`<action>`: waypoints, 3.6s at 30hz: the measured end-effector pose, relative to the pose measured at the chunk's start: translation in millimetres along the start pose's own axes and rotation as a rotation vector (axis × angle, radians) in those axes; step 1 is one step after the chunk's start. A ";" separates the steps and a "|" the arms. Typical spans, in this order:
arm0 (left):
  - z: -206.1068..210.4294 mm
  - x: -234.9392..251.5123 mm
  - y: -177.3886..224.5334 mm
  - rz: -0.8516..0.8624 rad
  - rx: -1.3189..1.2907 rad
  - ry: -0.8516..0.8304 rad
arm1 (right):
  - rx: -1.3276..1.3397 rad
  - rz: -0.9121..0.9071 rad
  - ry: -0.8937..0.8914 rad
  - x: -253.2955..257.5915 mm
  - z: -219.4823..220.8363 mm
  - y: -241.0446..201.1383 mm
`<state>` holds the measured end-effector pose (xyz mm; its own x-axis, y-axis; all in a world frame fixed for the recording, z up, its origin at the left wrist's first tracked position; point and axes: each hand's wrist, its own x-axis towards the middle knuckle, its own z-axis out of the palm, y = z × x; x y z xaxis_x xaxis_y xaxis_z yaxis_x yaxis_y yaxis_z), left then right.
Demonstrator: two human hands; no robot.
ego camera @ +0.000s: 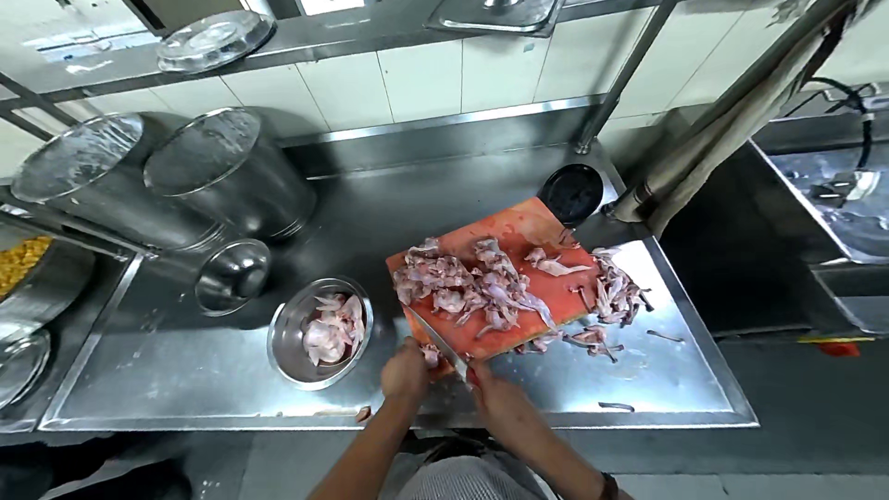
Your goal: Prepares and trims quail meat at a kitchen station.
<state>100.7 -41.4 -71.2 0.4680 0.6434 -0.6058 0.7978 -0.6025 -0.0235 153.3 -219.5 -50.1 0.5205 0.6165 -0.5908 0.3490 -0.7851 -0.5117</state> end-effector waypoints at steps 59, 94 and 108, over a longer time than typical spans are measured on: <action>5.5 10.4 -7.0 -0.026 -0.117 -0.097 | -0.143 0.185 -0.056 -18.7 38.8 -23.5; -21.7 -69.5 -37.6 0.508 -1.579 -0.056 | 0.801 -0.446 0.262 2.9 19.5 -77.1; -51.8 -41.2 -71.0 0.799 -1.300 -0.110 | 0.002 -0.216 0.316 -22.3 3.4 -124.5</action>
<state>44.4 -0.7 -3.4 0.9409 0.2895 -0.1759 0.1554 0.0925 0.9835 95.6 -135.3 24.6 0.6501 0.7183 -0.2476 0.4756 -0.6389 -0.6047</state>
